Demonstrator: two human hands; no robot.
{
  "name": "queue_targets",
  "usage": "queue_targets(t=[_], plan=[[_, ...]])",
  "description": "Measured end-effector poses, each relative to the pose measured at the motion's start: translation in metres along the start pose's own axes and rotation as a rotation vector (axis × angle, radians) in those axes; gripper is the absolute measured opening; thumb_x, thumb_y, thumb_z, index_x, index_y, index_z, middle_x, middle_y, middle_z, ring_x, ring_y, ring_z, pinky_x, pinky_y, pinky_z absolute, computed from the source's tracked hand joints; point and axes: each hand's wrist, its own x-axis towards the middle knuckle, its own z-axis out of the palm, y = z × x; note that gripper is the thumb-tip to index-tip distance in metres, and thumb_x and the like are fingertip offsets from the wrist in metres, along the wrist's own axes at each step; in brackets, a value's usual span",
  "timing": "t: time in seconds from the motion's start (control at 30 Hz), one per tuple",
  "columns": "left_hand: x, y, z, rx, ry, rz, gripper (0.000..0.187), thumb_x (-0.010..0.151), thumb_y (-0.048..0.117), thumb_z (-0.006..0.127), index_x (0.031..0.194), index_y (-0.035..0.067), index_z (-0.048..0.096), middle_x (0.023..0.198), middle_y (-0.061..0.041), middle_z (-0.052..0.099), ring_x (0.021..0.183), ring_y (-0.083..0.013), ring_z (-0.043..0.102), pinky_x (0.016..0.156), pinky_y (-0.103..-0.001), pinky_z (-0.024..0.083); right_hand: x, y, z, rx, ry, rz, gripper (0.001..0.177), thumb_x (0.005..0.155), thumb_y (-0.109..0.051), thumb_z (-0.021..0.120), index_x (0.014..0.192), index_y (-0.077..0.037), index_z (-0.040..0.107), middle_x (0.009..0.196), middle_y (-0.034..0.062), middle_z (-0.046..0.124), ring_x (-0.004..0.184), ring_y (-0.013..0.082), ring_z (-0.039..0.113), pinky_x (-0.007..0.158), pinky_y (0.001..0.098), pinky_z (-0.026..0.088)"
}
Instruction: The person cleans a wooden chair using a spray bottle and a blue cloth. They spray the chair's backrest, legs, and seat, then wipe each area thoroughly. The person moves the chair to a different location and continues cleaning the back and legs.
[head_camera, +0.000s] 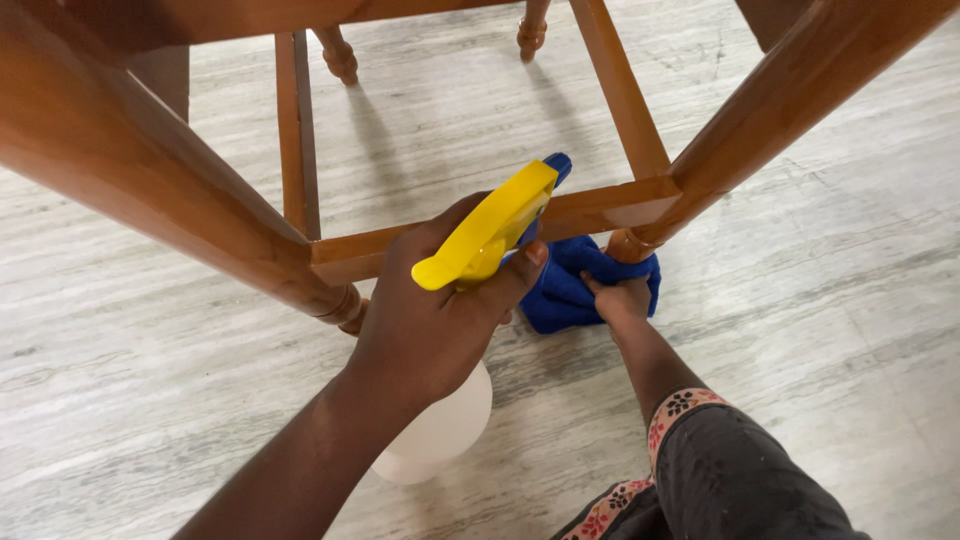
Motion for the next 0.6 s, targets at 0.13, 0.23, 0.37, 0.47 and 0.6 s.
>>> queue_targets(t=[0.13,0.23,0.37,0.47,0.6], plan=[[-0.003,0.003,0.003,-0.016,0.015,-0.016,0.034,0.093,0.022,0.071,0.123,0.005,0.07,0.077,-0.003,0.071,0.063,-0.0077,0.064,0.059,-0.026,0.054,0.001,-0.001,0.0,0.01,0.085,0.041,0.079,0.071,-0.033,0.094,0.13,0.0,0.055,0.12,0.0227,0.071,0.116,0.0348,0.067,0.098,0.0388,0.051],[-0.004,0.004,0.004,0.016,0.02,-0.016,0.034,0.092,0.022,0.07,0.122,0.006,0.069,0.079,-0.002,0.072,0.063,-0.008,0.066,0.059,-0.026,0.055,-0.009,-0.017,-0.012,0.055,0.046,0.081,0.068,0.068,-0.025,0.089,0.128,-0.008,0.062,0.123,0.0181,0.069,0.116,0.0333,0.065,0.097,0.0389,0.05],[-0.006,0.002,0.007,-0.016,0.016,0.046,0.034,0.094,0.022,0.07,0.123,0.005,0.069,0.086,-0.001,0.074,0.071,-0.0069,0.067,0.065,-0.025,0.056,-0.027,-0.051,-0.031,0.006,-0.009,0.248,0.059,0.077,-0.038,0.085,0.126,-0.011,0.068,0.118,0.0167,0.073,0.113,0.032,0.069,0.096,0.0406,0.052],[-0.007,0.003,0.008,-0.018,0.015,0.123,0.032,0.095,0.021,0.07,0.122,0.004,0.069,0.089,-0.001,0.073,0.076,-0.0069,0.068,0.067,-0.025,0.058,-0.028,-0.051,-0.043,0.157,-0.037,0.237,0.055,0.075,-0.033,0.081,0.123,-0.009,0.07,0.114,0.0156,0.076,0.108,0.03,0.074,0.093,0.0405,0.055],[-0.005,0.007,0.01,-0.018,0.003,-0.078,0.034,0.092,0.024,0.071,0.122,0.007,0.071,0.081,-0.004,0.072,0.064,-0.0086,0.064,0.059,-0.028,0.057,-0.017,-0.026,-0.049,0.158,0.002,0.108,0.056,0.071,-0.018,0.078,0.125,-0.009,0.07,0.117,0.0147,0.076,0.11,0.0297,0.072,0.095,0.0395,0.054]])
